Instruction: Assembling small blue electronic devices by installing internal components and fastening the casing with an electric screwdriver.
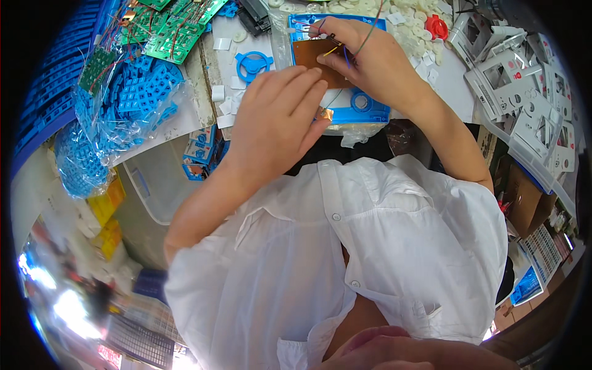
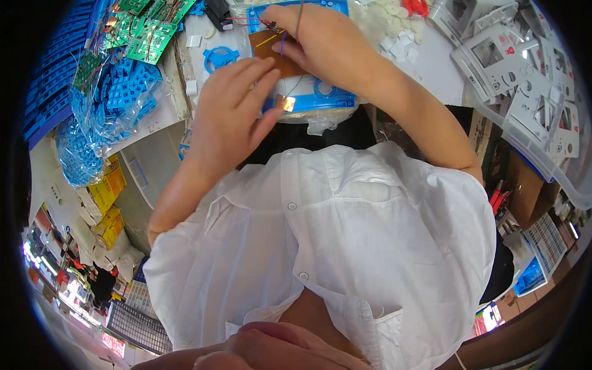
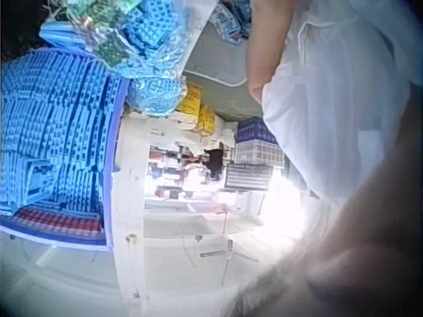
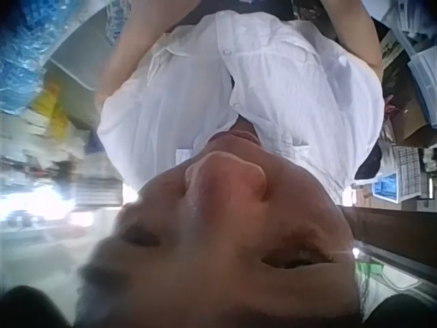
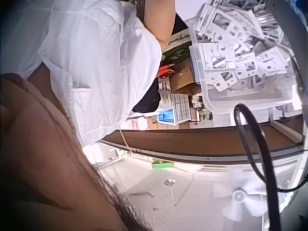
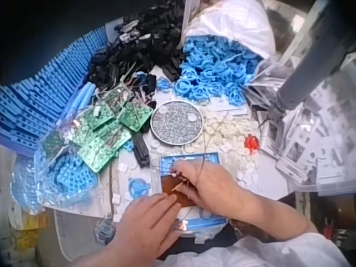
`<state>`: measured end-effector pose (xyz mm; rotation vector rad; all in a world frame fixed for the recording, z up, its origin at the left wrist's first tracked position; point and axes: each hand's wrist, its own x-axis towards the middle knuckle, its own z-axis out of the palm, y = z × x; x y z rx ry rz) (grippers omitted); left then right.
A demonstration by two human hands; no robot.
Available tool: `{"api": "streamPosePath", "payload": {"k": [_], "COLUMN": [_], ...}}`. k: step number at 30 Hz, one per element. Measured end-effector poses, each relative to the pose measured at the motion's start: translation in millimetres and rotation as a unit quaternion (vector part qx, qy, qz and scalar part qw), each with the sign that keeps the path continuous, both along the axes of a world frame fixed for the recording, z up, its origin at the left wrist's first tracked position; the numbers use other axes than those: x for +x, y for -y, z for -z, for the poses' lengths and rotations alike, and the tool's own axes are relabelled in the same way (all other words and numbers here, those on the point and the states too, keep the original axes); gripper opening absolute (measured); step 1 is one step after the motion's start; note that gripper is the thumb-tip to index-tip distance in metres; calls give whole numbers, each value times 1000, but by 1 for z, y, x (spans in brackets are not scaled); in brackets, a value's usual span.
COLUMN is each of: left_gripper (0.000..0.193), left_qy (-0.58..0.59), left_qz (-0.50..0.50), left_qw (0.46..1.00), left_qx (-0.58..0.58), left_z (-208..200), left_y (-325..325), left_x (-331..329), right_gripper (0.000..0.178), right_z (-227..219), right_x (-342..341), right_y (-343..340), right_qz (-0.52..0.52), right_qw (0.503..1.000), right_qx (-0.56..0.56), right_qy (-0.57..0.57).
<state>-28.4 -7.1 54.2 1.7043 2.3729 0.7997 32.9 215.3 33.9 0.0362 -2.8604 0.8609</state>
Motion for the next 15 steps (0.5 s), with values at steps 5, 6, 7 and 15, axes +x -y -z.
{"api": "streamPosePath", "payload": {"k": [5, 6, 7, 15], "left_gripper": [56, 57, 57, 60], "left_qy": [-93, -94, -97, -88], "left_qz": [60, 63, 63, 79], "left_qw": [993, 992, 991, 988], "left_qx": [-50, -61, -73, -101], "left_z": [9, 9, 9, -1], "left_y": [-5, -5, -5, -14], "left_x": [1, 0, 0, -3], "right_gripper": [54, 57, 61, 53], "right_z": [-18, -32, -44, -53], "right_x": [5, 5, 4, 66], "right_y": [1, -2, -3, -13], "right_qz": [34, 61, 84, -82], "right_qw": [997, 995, 994, 983], "right_qx": [67, 62, 56, 37], "right_qy": [-30, -39, -51, -161]}}
